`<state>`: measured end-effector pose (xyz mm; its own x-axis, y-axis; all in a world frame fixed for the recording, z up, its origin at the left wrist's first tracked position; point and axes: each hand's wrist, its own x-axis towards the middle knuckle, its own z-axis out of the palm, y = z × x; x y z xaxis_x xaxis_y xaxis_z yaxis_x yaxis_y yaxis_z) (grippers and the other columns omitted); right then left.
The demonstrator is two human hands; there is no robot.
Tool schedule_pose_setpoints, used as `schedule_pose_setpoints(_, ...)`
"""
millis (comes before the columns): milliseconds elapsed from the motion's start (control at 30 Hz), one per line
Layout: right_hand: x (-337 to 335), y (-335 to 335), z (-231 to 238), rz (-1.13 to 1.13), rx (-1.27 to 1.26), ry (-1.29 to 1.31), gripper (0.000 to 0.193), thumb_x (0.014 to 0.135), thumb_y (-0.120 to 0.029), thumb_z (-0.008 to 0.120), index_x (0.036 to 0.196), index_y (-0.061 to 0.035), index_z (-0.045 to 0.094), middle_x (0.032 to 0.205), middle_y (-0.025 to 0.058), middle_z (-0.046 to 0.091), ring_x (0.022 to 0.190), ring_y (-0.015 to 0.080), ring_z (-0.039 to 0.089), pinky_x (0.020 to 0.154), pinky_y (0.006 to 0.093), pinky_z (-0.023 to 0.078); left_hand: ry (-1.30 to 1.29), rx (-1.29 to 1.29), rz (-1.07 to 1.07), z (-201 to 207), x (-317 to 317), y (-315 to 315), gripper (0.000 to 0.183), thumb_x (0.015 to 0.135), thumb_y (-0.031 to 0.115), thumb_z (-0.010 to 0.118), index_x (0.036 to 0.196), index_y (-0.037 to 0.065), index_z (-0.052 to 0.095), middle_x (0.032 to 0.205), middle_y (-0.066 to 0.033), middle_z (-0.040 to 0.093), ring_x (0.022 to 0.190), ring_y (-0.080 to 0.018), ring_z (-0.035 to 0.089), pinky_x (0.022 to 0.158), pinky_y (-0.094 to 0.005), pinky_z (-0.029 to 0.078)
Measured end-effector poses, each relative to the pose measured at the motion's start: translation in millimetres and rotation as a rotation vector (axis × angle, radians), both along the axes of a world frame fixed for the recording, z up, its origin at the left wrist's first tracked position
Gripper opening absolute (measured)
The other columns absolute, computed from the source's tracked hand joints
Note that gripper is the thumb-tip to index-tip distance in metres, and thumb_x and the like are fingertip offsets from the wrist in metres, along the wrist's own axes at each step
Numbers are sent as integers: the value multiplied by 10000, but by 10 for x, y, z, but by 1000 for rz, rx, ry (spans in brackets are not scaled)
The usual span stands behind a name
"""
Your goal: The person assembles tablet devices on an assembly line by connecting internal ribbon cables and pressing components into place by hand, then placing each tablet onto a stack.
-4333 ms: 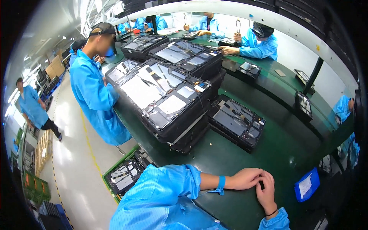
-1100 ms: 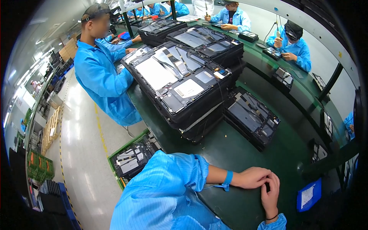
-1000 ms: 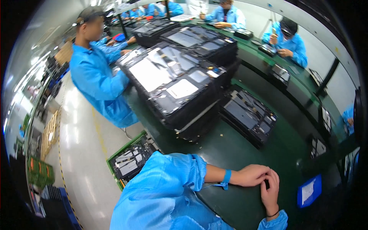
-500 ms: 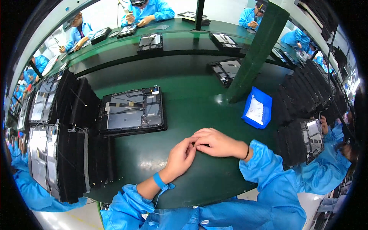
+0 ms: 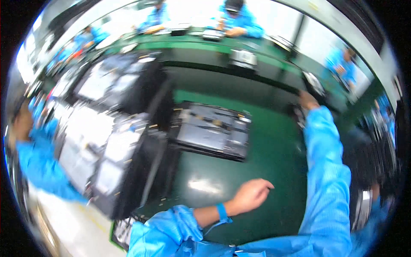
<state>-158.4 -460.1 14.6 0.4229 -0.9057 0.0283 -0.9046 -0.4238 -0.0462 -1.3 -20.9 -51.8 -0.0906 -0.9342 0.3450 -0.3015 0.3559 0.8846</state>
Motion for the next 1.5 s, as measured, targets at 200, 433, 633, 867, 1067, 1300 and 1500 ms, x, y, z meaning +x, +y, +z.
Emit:
schedule_pose_setpoints(200,-1008,-880,-499,13,-12,316,330,858,-225,558,1146,-65,585,1122,213,607,1051,396,574,895,505,461,57,-51,-53,-47,-159,-22,106,853,87,529,940,51,578,880,-132,590,863,-331,576,749,-439,462)
schedule_pose_setpoints(433,-989,-1218,-735,-63,71,548,597,790,-251,666,1341,-163,453,1462,185,315,1323,413,311,1066,515,306,86,-30,-76,-11,-77,12,102,861,79,514,944,39,558,880,-129,573,880,-319,559,760,-436,444)
schedule_pose_setpoints(633,-713,-586,-275,-72,106,753,531,856,-265,485,1381,-206,426,1443,138,382,1300,375,380,1062,442,338,109,-51,-65,-49,-90,-63,100,851,78,520,929,36,568,885,-129,580,887,-317,562,769,-433,447)
schedule_pose_setpoints(867,-686,-739,212,97,141,397,496,794,-175,550,1287,-145,501,1261,117,500,1132,320,484,959,421,403,88,-44,-76,-75,-103,-78,100,850,82,518,917,38,578,890,-135,593,892,-320,571,759,-427,453)
schedule_pose_setpoints(1067,-555,-868,623,245,189,89,467,741,-97,606,1207,-93,566,1105,99,601,987,272,573,870,402,458,83,-37,-85,-15,-59,-8,117,852,84,513,928,43,592,890,-137,600,875,-315,580,748,-424,457)
schedule_pose_setpoints(1300,-410,-79,985,305,75,-497,545,763,51,570,1298,3,485,1211,148,586,1108,267,550,953,353,412,93,-53,-90,3,-52,-34,147,849,98,515,947,45,611,915,-153,611,896,-311,590,773,-412,473)
schedule_pose_setpoints(1500,187,1065,1202,240,-108,-846,629,757,-188,604,1319,51,453,1344,207,489,1241,292,462,1027,338,341,401,-144,323,143,50,-48,149,870,28,513,990,49,599,874,-68,536,749,-141,521,669,-261,443)
